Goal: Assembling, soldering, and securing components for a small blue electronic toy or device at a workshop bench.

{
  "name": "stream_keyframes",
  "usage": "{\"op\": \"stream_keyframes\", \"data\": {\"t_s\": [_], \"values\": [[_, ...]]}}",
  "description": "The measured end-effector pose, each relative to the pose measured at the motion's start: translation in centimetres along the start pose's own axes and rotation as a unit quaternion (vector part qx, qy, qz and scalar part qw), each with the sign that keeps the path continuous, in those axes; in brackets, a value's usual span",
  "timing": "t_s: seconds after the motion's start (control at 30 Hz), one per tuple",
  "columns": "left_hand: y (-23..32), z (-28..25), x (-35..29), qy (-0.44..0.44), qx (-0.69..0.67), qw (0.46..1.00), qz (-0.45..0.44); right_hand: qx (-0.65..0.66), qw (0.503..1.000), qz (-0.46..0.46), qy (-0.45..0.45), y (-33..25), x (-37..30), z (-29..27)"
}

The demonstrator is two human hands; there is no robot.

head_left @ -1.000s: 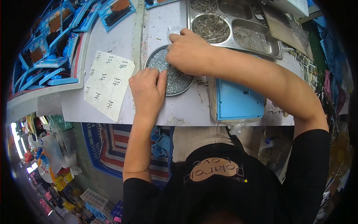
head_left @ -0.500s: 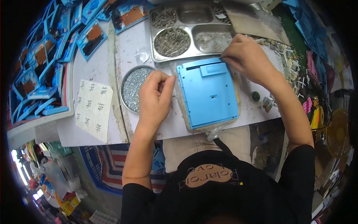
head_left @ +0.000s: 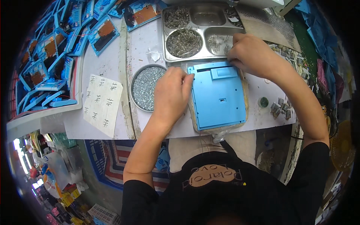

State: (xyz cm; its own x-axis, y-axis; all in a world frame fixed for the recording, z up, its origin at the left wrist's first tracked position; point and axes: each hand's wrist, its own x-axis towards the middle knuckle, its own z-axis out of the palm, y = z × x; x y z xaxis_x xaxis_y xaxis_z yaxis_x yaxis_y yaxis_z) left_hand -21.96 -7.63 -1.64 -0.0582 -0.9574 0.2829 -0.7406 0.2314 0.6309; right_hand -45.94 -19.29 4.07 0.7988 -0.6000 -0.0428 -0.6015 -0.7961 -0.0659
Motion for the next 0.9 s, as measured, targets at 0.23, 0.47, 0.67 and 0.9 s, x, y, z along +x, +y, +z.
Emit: {"op": "stream_keyframes", "data": {"t_s": [0.23, 0.47, 0.67, 0.9], "values": [[-0.2, -0.5, 0.4, -0.05, 0.163, 0.982, 0.083, 0.108, 0.988, -0.007, 0.109, 1.0, -3.2, 1.6], [-0.2, -1.1, 1.5, -0.065, 0.131, 0.986, 0.079, 0.166, 0.958, 0.02, 0.235, -1.9, -10.3, -0.5], [1.1, -0.6, 2.1, -0.107, 0.062, 0.992, -0.007, 0.202, 0.932, 0.087, 0.289, -3.8, -16.8, 1.1], [-1.1, -1.6, 2.0, -0.217, 0.084, 0.972, -0.037, 0.208, 0.899, 0.18, 0.34, -8.3, -20.4, 2.9]]}}
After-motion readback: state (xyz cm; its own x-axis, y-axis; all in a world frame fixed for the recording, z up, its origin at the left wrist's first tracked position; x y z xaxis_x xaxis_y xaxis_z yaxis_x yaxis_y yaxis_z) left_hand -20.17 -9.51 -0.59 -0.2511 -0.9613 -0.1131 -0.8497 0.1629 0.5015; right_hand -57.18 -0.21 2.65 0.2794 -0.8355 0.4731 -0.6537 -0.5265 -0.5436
